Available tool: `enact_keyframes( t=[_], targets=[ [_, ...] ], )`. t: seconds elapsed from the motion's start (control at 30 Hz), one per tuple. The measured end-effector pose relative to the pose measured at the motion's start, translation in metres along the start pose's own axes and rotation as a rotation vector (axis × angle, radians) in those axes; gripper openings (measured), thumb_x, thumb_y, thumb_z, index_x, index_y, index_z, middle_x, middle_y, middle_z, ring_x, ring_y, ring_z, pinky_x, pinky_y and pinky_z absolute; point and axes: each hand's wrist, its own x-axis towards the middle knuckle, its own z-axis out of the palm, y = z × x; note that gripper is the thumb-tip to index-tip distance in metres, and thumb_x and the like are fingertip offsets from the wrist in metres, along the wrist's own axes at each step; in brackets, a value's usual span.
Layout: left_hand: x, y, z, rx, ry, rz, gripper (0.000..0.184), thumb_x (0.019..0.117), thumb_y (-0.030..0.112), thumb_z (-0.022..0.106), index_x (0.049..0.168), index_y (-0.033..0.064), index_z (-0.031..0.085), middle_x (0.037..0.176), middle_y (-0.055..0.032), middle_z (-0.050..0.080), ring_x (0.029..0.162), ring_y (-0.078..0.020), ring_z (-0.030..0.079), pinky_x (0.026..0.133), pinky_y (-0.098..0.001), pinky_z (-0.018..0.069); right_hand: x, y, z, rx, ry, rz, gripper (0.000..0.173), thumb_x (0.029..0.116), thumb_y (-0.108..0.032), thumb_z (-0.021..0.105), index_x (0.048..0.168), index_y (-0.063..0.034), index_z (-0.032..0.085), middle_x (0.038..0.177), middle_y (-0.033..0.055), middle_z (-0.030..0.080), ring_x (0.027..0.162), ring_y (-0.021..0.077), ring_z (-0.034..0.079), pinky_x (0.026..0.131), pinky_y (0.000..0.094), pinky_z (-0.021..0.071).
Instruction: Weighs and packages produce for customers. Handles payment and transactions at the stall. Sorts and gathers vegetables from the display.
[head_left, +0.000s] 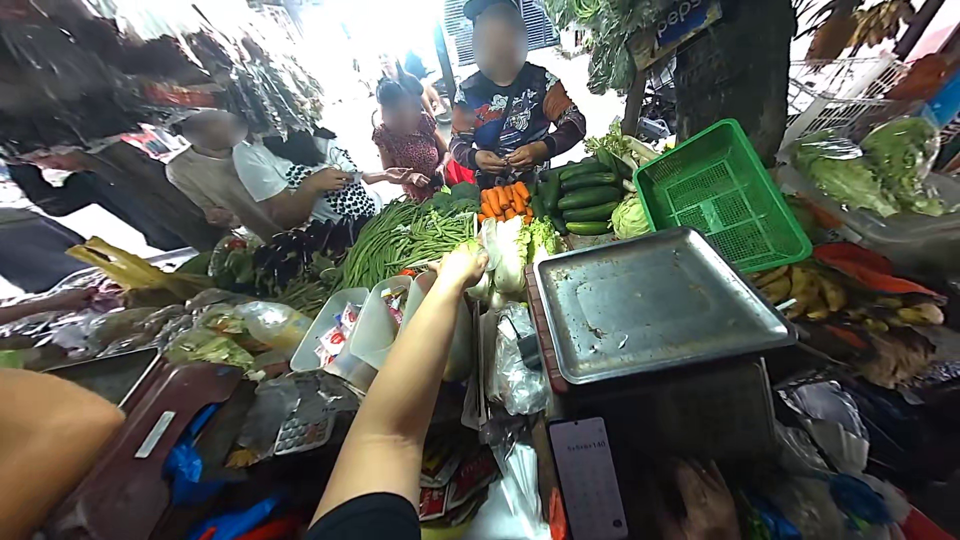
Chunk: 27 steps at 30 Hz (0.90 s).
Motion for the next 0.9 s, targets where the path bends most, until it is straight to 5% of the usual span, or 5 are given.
enact_keyframes(
  t=[0.9],
  targets=[
    [0.0006,0.007,-0.0008,0.02,-0.009,0.008,0.08,0.096,0.06,0.058,0.153,0.0064,0.042,0.138,-0.0244,0.06,0.133,-0.0436,0.053,0.109,-0.076,0.0266,-0.0009,0.0062,0.0048,0.022,0.026,-0.042,0.027,0.0949,-0.031,0.052,0.094,-0.0128,0.072,0.076,0.0026,0.071,0.075,0.0158,0.064,0.08,0.032,0.0472]
  ],
)
